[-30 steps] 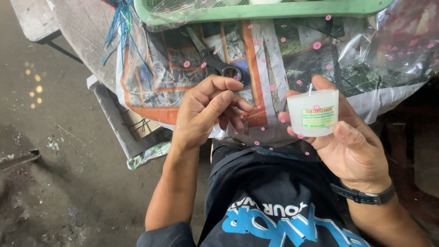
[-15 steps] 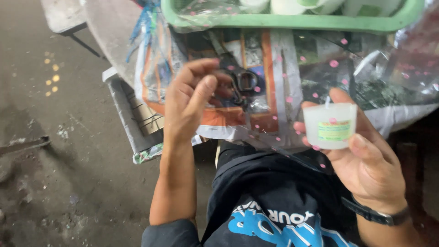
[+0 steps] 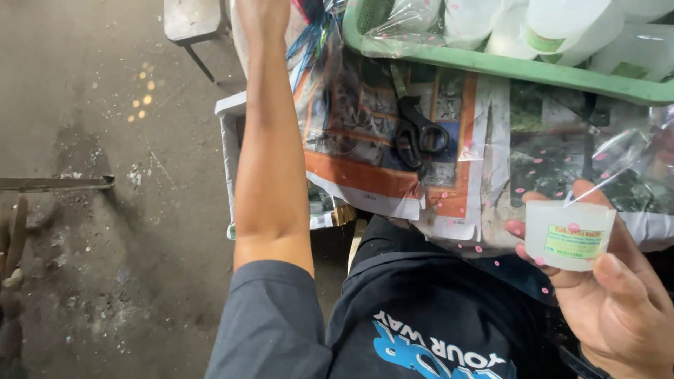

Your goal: Wrapping individual white candles in decorative plastic sleeves at a production table.

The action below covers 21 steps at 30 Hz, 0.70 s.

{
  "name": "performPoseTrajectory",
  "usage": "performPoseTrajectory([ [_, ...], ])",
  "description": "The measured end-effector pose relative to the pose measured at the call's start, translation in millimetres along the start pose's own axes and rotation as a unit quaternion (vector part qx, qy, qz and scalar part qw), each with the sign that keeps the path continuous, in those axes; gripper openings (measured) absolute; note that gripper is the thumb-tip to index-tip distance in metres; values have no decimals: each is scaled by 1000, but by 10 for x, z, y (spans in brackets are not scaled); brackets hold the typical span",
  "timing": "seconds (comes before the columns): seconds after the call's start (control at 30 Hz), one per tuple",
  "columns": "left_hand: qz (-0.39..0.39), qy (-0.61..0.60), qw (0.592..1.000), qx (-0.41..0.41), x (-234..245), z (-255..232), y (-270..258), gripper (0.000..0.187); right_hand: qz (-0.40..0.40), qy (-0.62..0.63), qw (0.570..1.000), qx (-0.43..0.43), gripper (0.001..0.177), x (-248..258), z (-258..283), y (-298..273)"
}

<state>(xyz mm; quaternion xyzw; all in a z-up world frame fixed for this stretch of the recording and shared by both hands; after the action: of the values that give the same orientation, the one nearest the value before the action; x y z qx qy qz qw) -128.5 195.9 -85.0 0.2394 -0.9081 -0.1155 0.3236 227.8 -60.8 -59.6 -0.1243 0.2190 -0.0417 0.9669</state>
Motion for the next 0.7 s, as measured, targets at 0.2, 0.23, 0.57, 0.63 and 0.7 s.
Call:
performPoseTrajectory([
  [0.2, -22, 2, 999, 23, -77, -64, -1, 26, 7, 20, 1000, 24, 70, -31, 35, -30],
  [0.23, -27, 3, 999, 28, -93, -83, 10, 25, 3, 17, 1000, 24, 70, -42, 42, -31],
  [0.57, -50, 29, 996, 69, -201, -108, -36, 17, 13, 37, 999, 14, 69, 20, -4, 10],
  [0.63, -52, 31, 995, 74, -226, -117, -38, 16, 8, 39, 999, 11, 68, 14, 5, 11],
  [0.7, -50, 32, 995, 76, -130, -117, -15, 16, 0, 43, 999, 11, 66, 39, 3, 10],
])
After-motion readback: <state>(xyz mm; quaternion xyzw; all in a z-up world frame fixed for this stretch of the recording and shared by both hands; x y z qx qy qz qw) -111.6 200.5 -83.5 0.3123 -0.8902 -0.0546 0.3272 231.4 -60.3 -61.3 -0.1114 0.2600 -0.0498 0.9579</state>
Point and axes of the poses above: each hand's wrist, its own y-axis towards the middle knuckle, its own x-axis out of the back of the hand, z = x × y, the point moved 3 cm from there along y, towards the middle knuckle, and after that the axes turned 9 degrees about x, right-handed, at the moved point
